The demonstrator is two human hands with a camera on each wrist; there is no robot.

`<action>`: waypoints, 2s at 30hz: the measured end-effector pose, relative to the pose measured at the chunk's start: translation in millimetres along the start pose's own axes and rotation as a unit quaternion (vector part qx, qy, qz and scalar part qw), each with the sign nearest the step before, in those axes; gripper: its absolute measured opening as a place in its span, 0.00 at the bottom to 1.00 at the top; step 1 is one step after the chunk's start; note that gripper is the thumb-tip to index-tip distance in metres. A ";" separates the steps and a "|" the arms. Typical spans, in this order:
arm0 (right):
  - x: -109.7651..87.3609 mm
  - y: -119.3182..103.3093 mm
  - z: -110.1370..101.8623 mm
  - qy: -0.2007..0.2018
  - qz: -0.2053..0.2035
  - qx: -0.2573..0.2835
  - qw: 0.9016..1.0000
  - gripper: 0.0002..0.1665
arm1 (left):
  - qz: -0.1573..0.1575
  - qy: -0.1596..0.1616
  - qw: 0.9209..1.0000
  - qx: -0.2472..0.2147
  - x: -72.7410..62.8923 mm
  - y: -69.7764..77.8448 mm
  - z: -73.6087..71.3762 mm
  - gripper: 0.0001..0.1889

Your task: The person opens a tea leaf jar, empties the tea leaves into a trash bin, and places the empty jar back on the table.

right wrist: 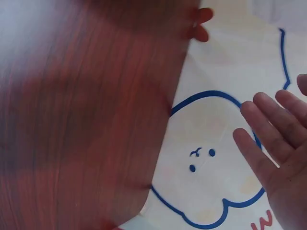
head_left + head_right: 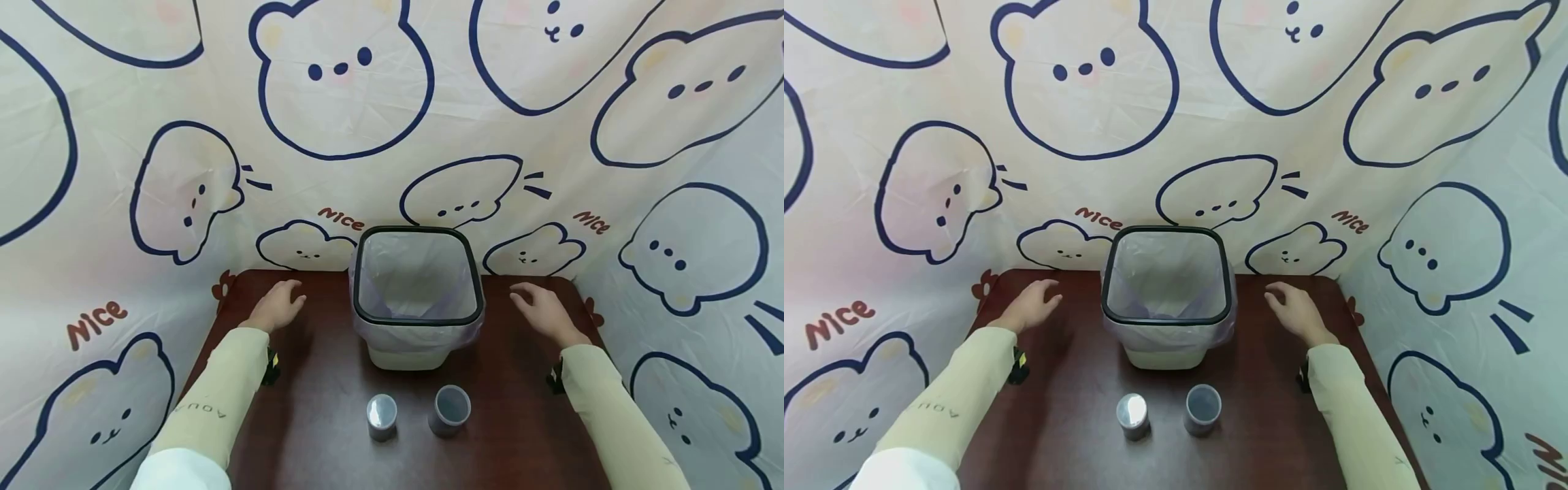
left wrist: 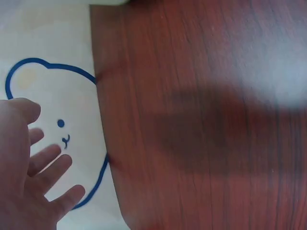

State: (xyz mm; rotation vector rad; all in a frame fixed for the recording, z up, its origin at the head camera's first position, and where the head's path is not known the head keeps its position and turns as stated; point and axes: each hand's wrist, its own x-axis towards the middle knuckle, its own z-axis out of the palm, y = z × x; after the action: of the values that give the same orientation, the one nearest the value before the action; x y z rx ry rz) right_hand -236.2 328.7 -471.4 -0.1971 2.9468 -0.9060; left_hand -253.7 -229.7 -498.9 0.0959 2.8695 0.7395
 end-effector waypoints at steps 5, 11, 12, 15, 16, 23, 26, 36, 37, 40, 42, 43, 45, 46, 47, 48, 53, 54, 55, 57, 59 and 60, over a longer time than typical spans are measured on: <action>-15.7 -0.3 6.1 0.014 -0.015 0.023 1.000 0.25 | 0.012 -0.003 1.000 -0.018 -6.8 1.5 3.7 0.30; -31.8 -1.5 14.7 0.022 -0.030 0.066 0.997 0.23 | 0.025 0.012 0.998 -0.060 -18.3 -2.5 11.5 0.29; -34.0 -2.3 15.9 0.021 -0.033 0.072 0.997 0.23 | 0.027 0.014 0.997 -0.067 -20.6 -3.9 13.4 0.29; -39.8 -3.6 19.2 0.020 -0.038 0.087 0.995 0.21 | 0.031 0.019 0.996 -0.085 -26.5 -7.9 19.2 0.27; -41.8 -4.3 19.8 0.018 -0.041 0.095 0.994 0.21 | 0.033 0.021 0.995 -0.091 -28.1 -8.9 21.1 0.26; -58.6 -8.1 34.9 0.004 -0.058 0.178 0.982 0.22 | 0.068 0.066 0.986 -0.137 -46.9 -8.6 34.7 0.21; -66.7 -8.0 45.7 0.008 -0.072 0.218 0.973 0.20 | 0.077 0.080 0.981 -0.158 -55.7 -7.8 38.5 0.20; -94.5 -17.0 77.6 0.022 -0.104 0.314 0.944 0.18 | 0.095 0.095 0.970 -0.202 -84.6 -2.0 48.6 0.19; -96.0 -18.2 79.8 0.024 -0.107 0.321 0.941 0.17 | 0.096 0.097 0.969 -0.207 -86.8 -0.3 50.0 0.19; -99.5 -21.3 87.0 0.028 -0.115 0.339 0.933 0.16 | 0.098 0.098 0.964 -0.225 -93.8 4.5 54.7 0.19; -102.1 -22.9 92.3 0.027 -0.119 0.350 0.929 0.16 | 0.099 0.100 0.962 -0.234 -98.3 7.9 58.1 0.19; -103.7 -23.5 95.1 0.028 -0.121 0.350 0.928 0.16 | 0.100 0.102 0.961 -0.238 -100.2 9.7 59.8 0.19; -106.6 -24.8 100.8 0.034 -0.125 0.347 0.929 0.17 | 0.100 0.108 0.959 -0.242 -103.5 13.2 63.9 0.19; -108.3 -25.1 104.1 0.039 -0.126 0.341 0.931 0.17 | 0.101 0.111 0.958 -0.245 -104.9 15.0 65.9 0.19; -110.0 -25.4 107.4 0.042 -0.127 0.335 0.933 0.18 | 0.102 0.115 0.957 -0.247 -106.4 16.7 68.0 0.19; -111.7 -25.8 110.8 0.045 -0.129 0.328 0.935 0.19 | 0.104 0.118 0.956 -0.249 -108.1 18.6 69.9 0.18; -118.8 -30.6 126.9 0.046 -0.138 0.296 0.944 0.28 | 0.121 0.125 0.953 -0.249 -117.7 26.5 78.4 0.17; -119.5 -32.1 129.6 0.043 -0.140 0.291 0.945 0.29 | 0.123 0.125 0.953 -0.249 -119.3 27.8 79.2 0.17; -120.0 -33.4 132.1 0.040 -0.142 0.286 0.947 0.31 | 0.126 0.126 0.952 -0.249 -120.5 29.0 79.9 0.17; -120.7 -35.6 135.9 0.036 -0.146 0.273 0.950 0.35 | 0.127 0.128 0.952 -0.249 -122.0 31.2 80.9 0.17; -121.2 -37.1 139.1 0.033 -0.145 0.265 0.953 0.38 | 0.128 0.131 0.950 -0.253 -122.7 32.7 81.8 0.16; -121.5 -37.8 140.5 0.031 -0.144 0.260 0.954 0.40 | 0.128 0.133 0.949 -0.256 -122.9 33.4 82.2 0.16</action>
State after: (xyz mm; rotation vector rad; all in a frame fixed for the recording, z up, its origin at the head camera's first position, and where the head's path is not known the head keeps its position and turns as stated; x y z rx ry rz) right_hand -99.6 236.2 -564.7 -0.5846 2.6449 -1.7075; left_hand -117.1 -174.6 -534.5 0.3242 2.8206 1.6365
